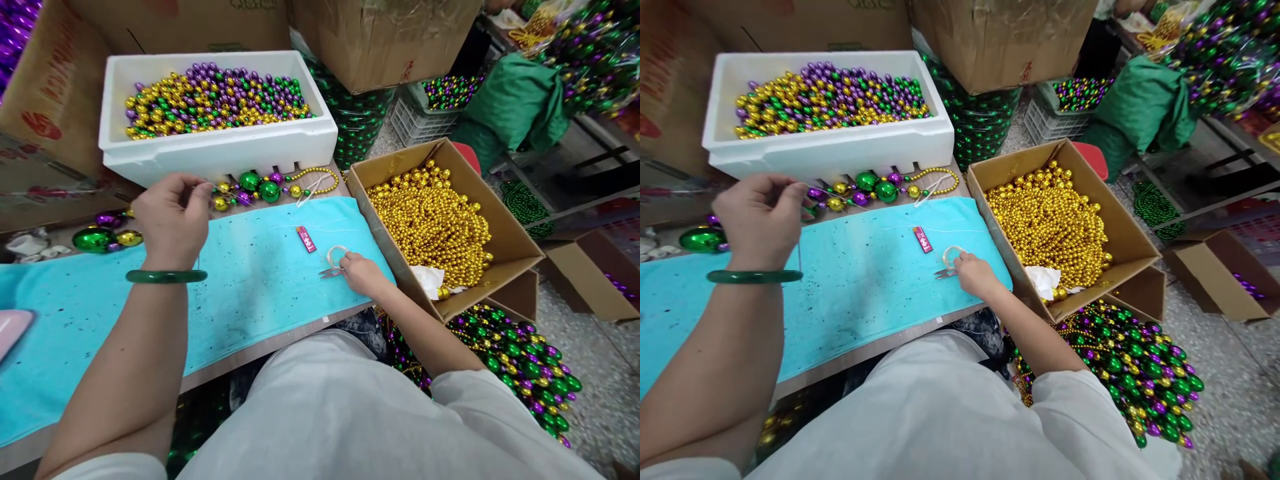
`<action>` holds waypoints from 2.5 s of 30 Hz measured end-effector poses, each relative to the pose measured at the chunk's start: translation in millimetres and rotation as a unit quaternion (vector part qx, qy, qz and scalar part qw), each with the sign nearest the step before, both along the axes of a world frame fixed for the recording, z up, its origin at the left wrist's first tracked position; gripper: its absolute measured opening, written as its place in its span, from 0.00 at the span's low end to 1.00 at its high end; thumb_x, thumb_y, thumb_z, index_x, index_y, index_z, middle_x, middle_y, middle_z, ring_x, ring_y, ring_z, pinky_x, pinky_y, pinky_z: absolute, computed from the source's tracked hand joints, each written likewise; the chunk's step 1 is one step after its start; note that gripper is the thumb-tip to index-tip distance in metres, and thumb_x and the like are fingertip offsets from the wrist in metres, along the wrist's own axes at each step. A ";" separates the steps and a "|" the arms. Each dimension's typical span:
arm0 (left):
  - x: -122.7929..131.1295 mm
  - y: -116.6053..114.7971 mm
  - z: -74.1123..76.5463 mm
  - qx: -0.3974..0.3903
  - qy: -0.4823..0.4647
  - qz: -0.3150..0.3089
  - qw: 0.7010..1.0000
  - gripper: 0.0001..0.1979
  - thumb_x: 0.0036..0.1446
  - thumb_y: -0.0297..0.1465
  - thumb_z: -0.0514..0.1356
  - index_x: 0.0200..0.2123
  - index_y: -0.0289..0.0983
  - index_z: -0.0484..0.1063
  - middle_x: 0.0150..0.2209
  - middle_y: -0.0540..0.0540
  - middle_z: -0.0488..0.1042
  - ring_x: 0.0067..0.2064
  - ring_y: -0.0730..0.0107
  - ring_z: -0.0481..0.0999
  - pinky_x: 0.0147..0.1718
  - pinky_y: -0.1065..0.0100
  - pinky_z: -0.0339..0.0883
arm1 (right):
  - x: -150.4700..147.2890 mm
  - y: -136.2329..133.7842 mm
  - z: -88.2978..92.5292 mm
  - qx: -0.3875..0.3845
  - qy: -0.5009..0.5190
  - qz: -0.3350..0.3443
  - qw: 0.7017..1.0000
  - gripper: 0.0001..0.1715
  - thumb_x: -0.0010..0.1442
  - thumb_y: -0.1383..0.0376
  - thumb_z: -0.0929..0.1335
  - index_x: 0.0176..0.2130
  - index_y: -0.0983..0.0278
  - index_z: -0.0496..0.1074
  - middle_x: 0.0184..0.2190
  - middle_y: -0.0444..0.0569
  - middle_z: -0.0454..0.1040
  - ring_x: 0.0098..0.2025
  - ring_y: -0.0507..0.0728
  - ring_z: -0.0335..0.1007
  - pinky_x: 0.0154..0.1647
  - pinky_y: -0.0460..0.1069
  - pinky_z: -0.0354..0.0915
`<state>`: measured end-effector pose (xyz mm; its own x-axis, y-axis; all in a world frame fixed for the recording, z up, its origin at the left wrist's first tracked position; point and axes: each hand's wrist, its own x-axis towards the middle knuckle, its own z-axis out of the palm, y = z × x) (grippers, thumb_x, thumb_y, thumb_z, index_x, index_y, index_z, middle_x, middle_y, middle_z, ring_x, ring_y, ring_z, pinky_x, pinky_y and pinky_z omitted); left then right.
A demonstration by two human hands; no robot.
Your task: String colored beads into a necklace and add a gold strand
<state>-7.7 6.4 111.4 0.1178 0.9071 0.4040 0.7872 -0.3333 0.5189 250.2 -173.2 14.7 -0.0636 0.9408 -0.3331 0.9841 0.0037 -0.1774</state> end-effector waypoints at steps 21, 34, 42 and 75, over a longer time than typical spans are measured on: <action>39.4 -27.2 -90.4 -0.150 0.339 -0.170 0.913 0.17 0.62 0.35 0.46 0.42 0.39 0.73 0.41 0.40 0.74 0.43 0.54 0.73 0.35 0.61 0.65 | 58.9 23.3 7.9 0.106 -0.113 -0.172 0.973 0.21 0.66 0.67 0.55 0.46 0.65 0.74 0.45 0.56 0.74 0.46 0.60 0.67 0.41 0.49 0.62; 84.9 -64.4 -88.2 -0.054 0.354 -0.352 0.865 0.13 0.60 0.22 0.48 0.41 0.30 0.72 0.42 0.34 0.73 0.47 0.54 0.70 0.39 0.59 0.64 | 61.8 -10.3 23.4 0.135 -0.045 -0.190 0.971 0.20 0.62 0.61 0.61 0.50 0.65 0.72 0.47 0.55 0.72 0.43 0.61 0.71 0.39 0.51 0.65; 80.4 -85.8 -90.5 -0.050 0.286 -0.299 0.909 0.14 0.64 0.27 0.46 0.46 0.34 0.69 0.44 0.38 0.72 0.48 0.59 0.71 0.37 0.63 0.67 | 30.6 13.5 8.4 0.267 -0.005 -0.066 0.961 0.21 0.61 0.57 0.62 0.47 0.66 0.74 0.48 0.56 0.72 0.39 0.60 0.72 0.34 0.52 0.66; -354.7 -416.0 -150.3 -0.438 0.212 0.324 0.811 0.31 0.56 0.44 0.55 0.61 0.40 0.56 0.61 0.34 0.57 0.56 0.45 0.63 0.48 0.51 0.62 | -370.3 31.1 7.9 0.030 0.088 0.590 0.802 0.16 0.63 0.65 0.60 0.43 0.65 0.75 0.40 0.54 0.76 0.43 0.58 0.71 0.44 0.50 0.64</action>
<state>-362.4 -409.6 -39.0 -0.5385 0.7512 -0.3816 0.8195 0.5722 -0.0299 -120.1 -142.1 22.6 -0.9624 0.2055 -0.1775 0.2493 0.9279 -0.2772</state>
